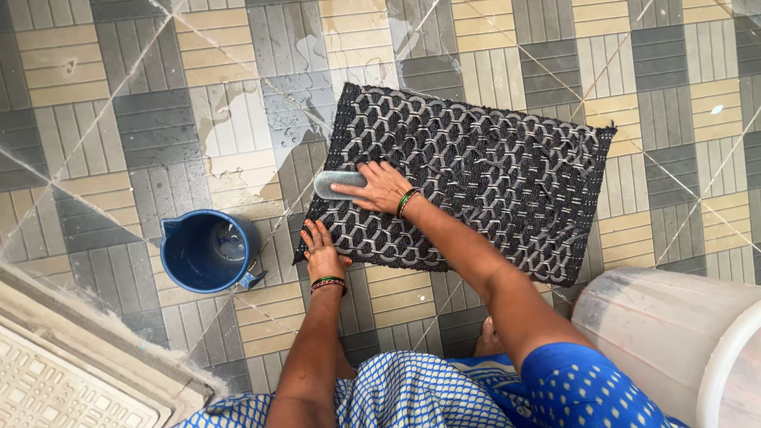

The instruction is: The person scrubs a black and white patterned mat with a brush and rinses a second cloth in a bucket of water.

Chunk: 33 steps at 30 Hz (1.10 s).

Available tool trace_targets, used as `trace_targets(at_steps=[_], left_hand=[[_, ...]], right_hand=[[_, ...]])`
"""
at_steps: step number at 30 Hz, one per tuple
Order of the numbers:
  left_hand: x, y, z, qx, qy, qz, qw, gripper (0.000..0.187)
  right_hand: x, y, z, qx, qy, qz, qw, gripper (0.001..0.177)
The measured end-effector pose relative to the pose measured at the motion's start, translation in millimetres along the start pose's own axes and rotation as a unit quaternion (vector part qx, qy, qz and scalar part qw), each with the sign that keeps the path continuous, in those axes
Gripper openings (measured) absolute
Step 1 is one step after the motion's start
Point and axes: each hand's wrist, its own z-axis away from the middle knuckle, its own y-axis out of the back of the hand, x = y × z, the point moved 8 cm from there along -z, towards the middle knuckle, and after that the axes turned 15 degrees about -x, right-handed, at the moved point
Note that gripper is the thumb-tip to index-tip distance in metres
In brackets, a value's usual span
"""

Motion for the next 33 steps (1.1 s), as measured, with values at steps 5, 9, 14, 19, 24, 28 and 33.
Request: trace_targets(at_steps=[5, 9, 14, 19, 24, 28, 33], left_hand=[[7.5, 4.4, -9.8, 0.016, -0.004, -0.020, 1.000, 0.137], [9.1, -0.9, -14.6, 0.016, -0.003, -0.026, 1.000, 0.137], [6.9, -3.1, -16.8, 0.017, 0.005, -0.026, 1.000, 0.140], [9.1, 5.7, -9.6, 0.022, 0.003, -0.034, 0.999, 0.140], [3.0, 19.1, -0.5, 0.042, -0.008, 0.003, 0.999, 0.137], [-9.5, 49.3, 7.7, 0.172, 0.025, 0.095, 0.980, 0.085], [-18.5, 62.7, 25.0, 0.217, 0.133, 0.055, 0.966, 0.082]], right_hand=[[-31.6, -5.9, 11.2, 0.043, -0.069, -0.049, 0.995, 0.070], [-6.9, -8.7, 54.1, 0.044, -0.133, -0.086, 0.986, 0.069], [-0.9, -15.3, 166.6, 0.059, -0.304, -0.083, 0.947, 0.072], [-2.1, -49.9, 281.9, 0.017, -0.432, -0.134, 0.892, 0.065], [8.8, -62.8, 426.2, 0.061, -0.716, -0.240, 0.652, 0.068], [-34.3, -54.2, 488.3, 0.073, -0.819, -0.207, 0.530, 0.072], [-92.6, -70.3, 517.1, 0.077, -0.869, -0.315, 0.375, 0.084]])
